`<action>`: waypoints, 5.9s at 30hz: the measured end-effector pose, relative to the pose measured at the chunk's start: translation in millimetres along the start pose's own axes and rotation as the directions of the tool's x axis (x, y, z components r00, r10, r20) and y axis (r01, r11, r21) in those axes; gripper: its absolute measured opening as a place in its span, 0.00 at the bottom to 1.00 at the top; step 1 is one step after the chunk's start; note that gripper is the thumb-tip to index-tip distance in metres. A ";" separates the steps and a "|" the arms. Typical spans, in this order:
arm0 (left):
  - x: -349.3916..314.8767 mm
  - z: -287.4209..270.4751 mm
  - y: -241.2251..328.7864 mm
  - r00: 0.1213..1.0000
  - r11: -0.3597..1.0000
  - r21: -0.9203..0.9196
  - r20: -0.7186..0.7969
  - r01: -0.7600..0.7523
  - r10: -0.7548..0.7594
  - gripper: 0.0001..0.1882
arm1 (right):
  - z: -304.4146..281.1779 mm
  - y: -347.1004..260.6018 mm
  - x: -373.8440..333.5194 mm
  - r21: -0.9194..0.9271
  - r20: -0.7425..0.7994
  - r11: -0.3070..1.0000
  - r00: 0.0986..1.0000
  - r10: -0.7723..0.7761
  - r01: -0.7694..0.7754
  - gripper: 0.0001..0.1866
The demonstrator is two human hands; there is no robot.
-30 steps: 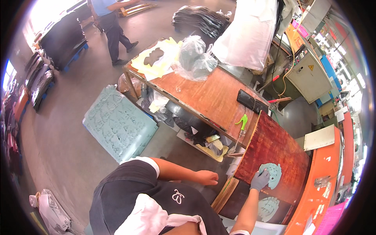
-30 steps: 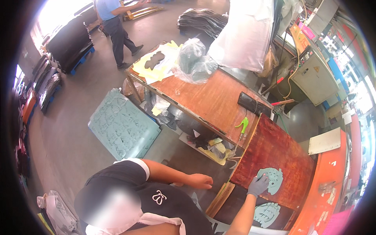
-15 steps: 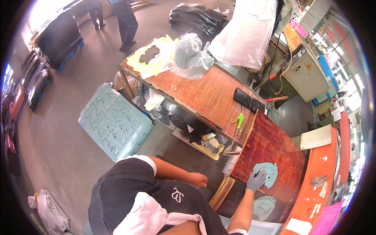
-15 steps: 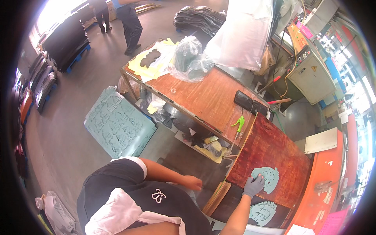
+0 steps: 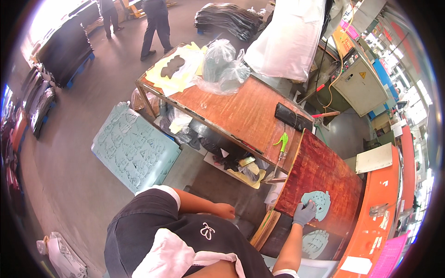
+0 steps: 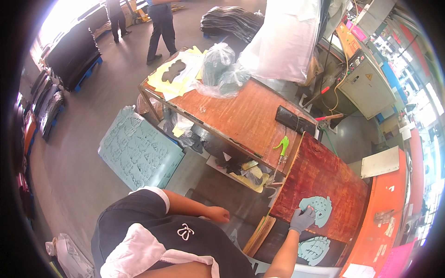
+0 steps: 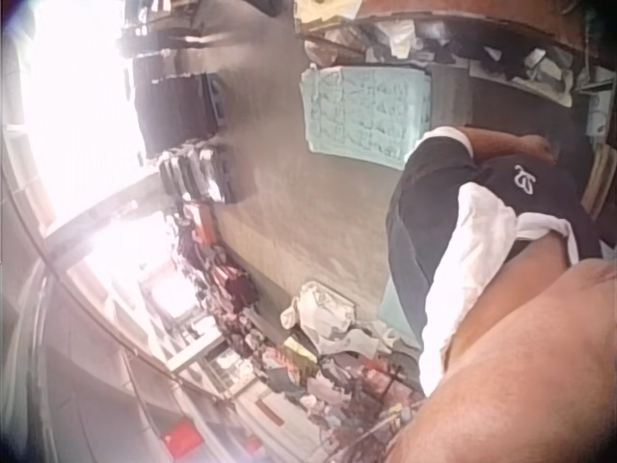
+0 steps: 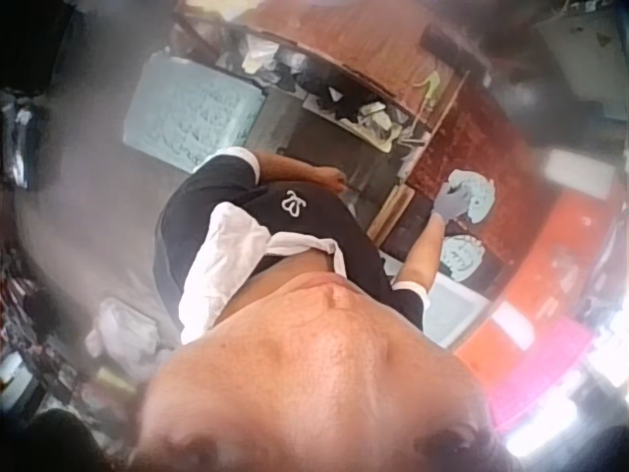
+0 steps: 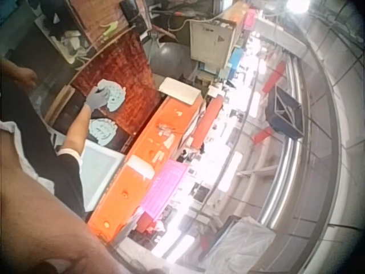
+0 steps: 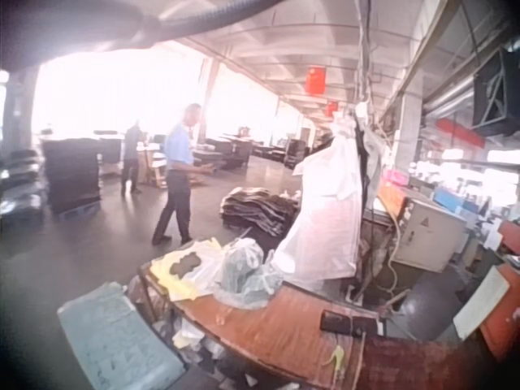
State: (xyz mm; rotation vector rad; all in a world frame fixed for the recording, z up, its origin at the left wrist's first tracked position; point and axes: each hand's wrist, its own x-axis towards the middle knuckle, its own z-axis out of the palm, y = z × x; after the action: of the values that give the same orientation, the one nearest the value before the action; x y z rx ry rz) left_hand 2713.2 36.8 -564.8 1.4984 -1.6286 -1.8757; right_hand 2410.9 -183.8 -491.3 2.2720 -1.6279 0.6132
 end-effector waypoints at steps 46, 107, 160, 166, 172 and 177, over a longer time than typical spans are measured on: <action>-6.4 0.6 -33.0 0.995 0.994 0.056 -0.009 0.098 -0.097 0.21 | -8.2 -5.2 6.5 0.024 -0.022 0.999 0.999 0.026 -0.025 0.22; 44.0 8.7 -51.4 0.975 0.867 0.447 0.141 -0.218 0.173 0.17 | -197.3 -37.9 -168.2 0.138 0.150 0.908 0.914 0.376 -0.396 0.24; 59.1 12.0 -65.4 0.955 0.833 0.490 0.264 -0.256 0.138 0.19 | -236.5 5.9 -292.2 -0.353 -0.012 0.489 0.526 0.850 -0.798 0.29; 47.7 19.8 -77.5 0.983 0.936 0.321 0.155 -0.146 0.100 0.20 | -232.5 17.3 -299.3 -0.389 -0.071 0.499 0.566 0.822 -0.774 0.24; 38.9 13.6 -68.0 0.983 0.922 0.360 0.159 -0.143 0.090 0.20 | -219.2 11.8 -303.9 -0.353 -0.242 0.582 0.672 0.699 -0.733 0.21; 41.6 14.7 -60.2 0.984 0.917 0.390 0.175 -0.085 0.017 0.22 | -236.4 4.6 -290.3 -0.336 -0.017 0.464 0.498 0.867 -0.820 0.28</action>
State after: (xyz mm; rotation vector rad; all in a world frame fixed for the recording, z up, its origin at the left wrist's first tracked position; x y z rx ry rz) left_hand 2708.2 36.4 -639.3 1.4475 -2.2137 -1.7572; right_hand 2285.0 163.2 -428.1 1.1496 -2.7139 0.3068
